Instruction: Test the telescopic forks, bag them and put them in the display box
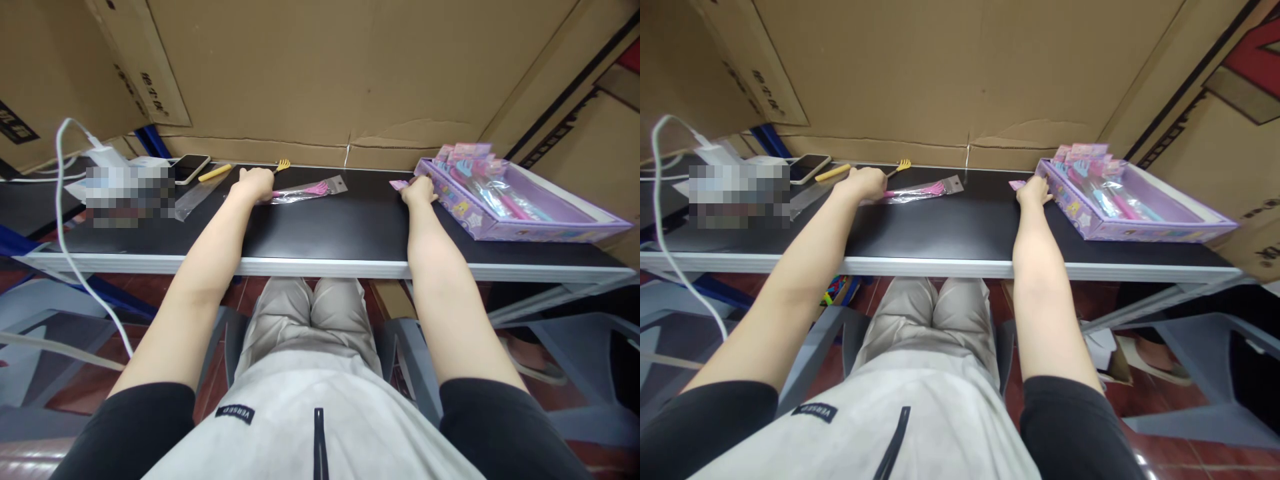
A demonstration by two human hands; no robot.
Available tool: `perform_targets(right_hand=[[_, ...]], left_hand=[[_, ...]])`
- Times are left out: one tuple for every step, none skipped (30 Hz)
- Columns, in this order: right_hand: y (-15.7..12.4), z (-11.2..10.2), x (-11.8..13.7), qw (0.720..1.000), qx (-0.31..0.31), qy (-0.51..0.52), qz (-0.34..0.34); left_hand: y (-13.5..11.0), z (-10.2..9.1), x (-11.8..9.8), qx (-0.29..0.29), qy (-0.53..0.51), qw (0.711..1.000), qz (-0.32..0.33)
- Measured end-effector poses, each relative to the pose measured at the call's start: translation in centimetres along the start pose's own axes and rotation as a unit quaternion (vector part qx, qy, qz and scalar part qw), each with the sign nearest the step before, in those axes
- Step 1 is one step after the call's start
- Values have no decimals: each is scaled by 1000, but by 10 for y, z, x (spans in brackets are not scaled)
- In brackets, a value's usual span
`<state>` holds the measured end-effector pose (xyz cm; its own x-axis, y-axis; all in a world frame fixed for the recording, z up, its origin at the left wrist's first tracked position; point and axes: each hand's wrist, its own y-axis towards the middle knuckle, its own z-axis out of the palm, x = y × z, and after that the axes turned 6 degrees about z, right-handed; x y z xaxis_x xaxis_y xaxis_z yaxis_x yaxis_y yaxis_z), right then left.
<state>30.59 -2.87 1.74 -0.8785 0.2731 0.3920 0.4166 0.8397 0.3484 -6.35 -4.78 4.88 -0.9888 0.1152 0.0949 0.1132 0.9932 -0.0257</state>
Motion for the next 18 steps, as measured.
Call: perform_targets(right_hand=[[-2, -2, 2, 1000, 3, 1, -4], [-3, -4, 3, 1000, 7, 6, -7], [-4, -5, 4, 1000, 11, 14, -7], [-3, -6, 5, 1000, 14, 25, -4], [-1, -5, 4, 999, 17, 37, 5], [1, -3, 4, 998, 19, 49, 21], [4, -1, 2, 997, 19, 60, 44], [8, 2, 1, 995, 17, 68, 66], [12, 4, -1, 993, 15, 75, 85], [16, 7, -2, 992, 13, 80, 97], [19, 9, -4, 991, 13, 85, 103], [22, 10, -4, 991, 13, 88, 104], [25, 11, -5, 990, 12, 91, 105], [27, 11, -5, 990, 10, 93, 108], [29, 11, -4, 989, 8, 97, 111], [31, 11, -4, 988, 3, 103, 112], [34, 11, -4, 987, -5, 113, 111], [37, 13, -3, 986, -15, 127, 109]], left_hand=[[-1, 0, 0, 1, 0, 1000, 0], [-1, -1, -1, 3, 1, 1000, 1], [-2, -2, -1, 5, 2, 1000, 2], [-3, -2, -1, 8, 2, 1000, 3], [-3, -3, -2, 11, 2, 1000, 5], [-4, -3, -2, 13, 2, 1000, 6], [-4, -4, -2, 15, 3, 1000, 8], [-4, -4, -1, 17, 4, 1000, 9], [-4, -4, -1, 19, 5, 1000, 10], [-4, -4, -1, 19, 7, 1000, 10], [-5, -4, -1, 20, 9, 1000, 10], [-5, -4, -1, 20, 10, 1000, 10], [-6, -4, -1, 20, 10, 1000, 11], [-7, -4, -1, 20, 8, 1000, 13], [-8, -5, -2, 20, 7, 1000, 16], [-9, -6, -3, 21, 6, 1000, 19], [-10, -7, -3, 22, 5, 1000, 21], [-11, -7, -4, 23, 5, 999, 22]])
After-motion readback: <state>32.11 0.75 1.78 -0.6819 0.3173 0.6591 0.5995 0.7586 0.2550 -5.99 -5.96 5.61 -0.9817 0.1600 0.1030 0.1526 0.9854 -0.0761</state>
